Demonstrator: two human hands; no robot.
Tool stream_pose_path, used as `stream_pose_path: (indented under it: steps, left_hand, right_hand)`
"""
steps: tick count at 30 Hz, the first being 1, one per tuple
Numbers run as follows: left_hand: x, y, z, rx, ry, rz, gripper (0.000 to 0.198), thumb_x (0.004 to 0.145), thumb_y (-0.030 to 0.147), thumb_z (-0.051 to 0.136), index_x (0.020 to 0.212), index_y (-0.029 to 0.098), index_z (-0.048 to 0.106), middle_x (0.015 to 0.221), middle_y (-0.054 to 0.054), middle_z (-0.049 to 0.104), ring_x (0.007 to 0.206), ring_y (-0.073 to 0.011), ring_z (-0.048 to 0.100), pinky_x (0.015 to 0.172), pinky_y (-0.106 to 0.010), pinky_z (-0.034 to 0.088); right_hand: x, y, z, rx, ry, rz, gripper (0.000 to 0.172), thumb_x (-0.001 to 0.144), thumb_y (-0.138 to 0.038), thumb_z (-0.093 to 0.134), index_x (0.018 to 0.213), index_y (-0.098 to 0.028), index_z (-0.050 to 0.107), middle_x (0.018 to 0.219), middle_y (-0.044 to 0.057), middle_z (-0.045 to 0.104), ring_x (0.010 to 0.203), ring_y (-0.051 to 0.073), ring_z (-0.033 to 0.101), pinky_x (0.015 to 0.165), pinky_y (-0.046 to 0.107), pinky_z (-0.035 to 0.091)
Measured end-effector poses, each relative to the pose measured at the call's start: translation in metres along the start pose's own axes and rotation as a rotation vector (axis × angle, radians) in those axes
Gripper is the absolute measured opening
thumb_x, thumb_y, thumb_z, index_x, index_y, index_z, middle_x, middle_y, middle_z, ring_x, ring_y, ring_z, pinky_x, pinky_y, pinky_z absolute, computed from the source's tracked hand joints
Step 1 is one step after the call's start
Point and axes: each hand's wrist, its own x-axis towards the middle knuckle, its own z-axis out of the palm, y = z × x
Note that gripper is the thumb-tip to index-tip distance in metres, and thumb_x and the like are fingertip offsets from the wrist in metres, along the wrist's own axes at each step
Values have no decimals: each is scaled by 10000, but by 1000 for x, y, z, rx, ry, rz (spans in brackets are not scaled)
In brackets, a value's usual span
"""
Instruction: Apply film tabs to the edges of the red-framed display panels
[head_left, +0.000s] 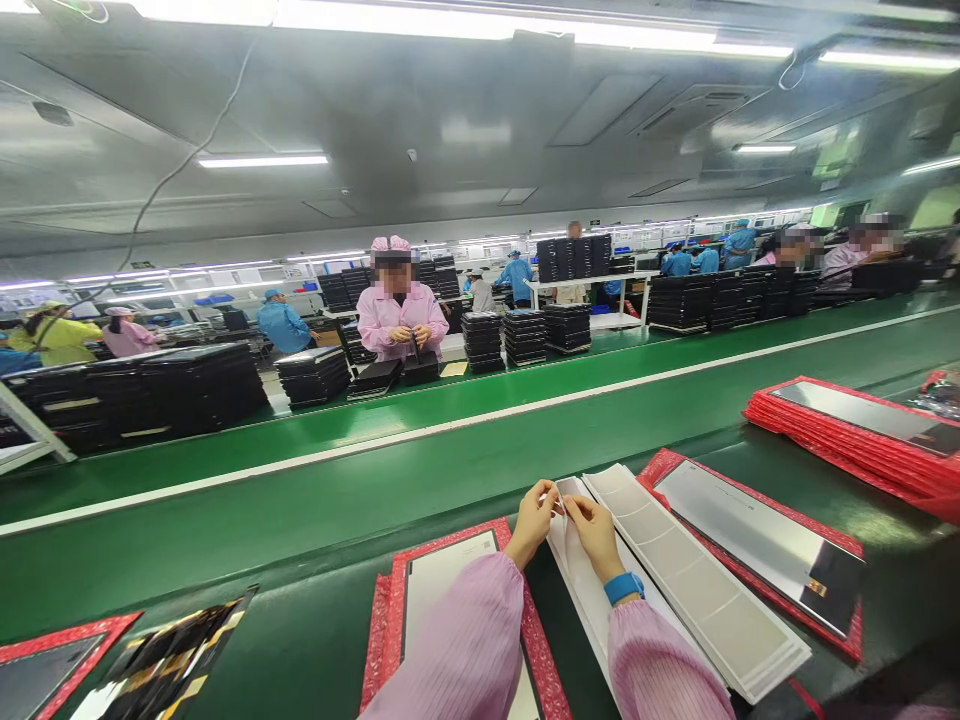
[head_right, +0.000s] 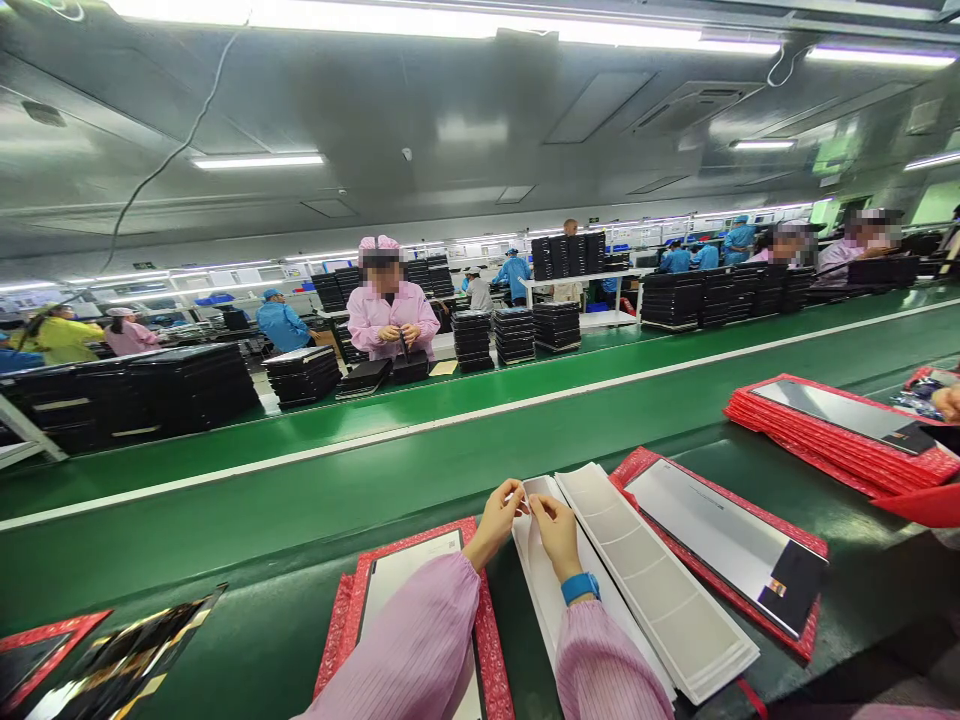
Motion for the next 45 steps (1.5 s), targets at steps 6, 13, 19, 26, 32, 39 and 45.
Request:
stream_pose_path:
  steps: [6,13,19,26,32,39,45]
  left_hand:
    - [-1,5,-2,184,28,2,229,830,370,392,760,182,501,696,28,531,637,-109,562,622,-212,430]
    - [2,-4,-13,580,177,-169,234,871,323,438,808,129,553,775,-13,581,740,-136,558,729,-323,443]
    - [-3,-6,-3,863,208,-341,215,857,316,477,867,124,574,844,-34,599,805,-162,566,767,-364,440]
    - [-6,23,1,870,255,-304,134,823,221,515,873,106,562,866,-58,602,798,-170,571,720,-326,444]
    - [-38,108,-10,724,274,0,284,876,365,390,739,166,541,680,4,599,623,-97,548,591,-193,406]
    - [-132,177,-21,422,199,231,195,738,346,594,662,166,588,630,9,621,586,-104,564,575,-190,439]
    - [-184,157,-52,197,225,47,202,784,311,543,709,146,631,666,-22,652,621,-133,608,597,-202,495]
  right_hand:
    - [-2,-3,0,-126,87,-16,383,745,-501,502,807,-142,619,803,86,646,745,204,582,684,306,457]
    - [3,5,-11,-143,298,36,427,688,-566,515,759,-155,599,777,86,629,730,217,560,746,359,427]
    - [13,0,-28,82,360,105,518,602,-640,542,750,-144,564,709,47,613,644,170,592,652,315,499]
    - [17,-57,-65,141,436,49,488,645,-618,524,793,-153,534,796,42,602,733,150,587,725,310,501]
    - [-36,-119,-47,-145,277,-41,303,707,-443,606,830,-167,624,839,51,636,801,196,579,790,327,441]
    - [-122,-137,7,-507,207,-712,176,830,-178,492,995,-188,552,934,57,594,898,177,551,797,321,435]
    - [-161,-118,22,-525,-46,-771,333,810,-184,515,1137,-247,536,1087,69,562,1004,229,498,832,407,427]
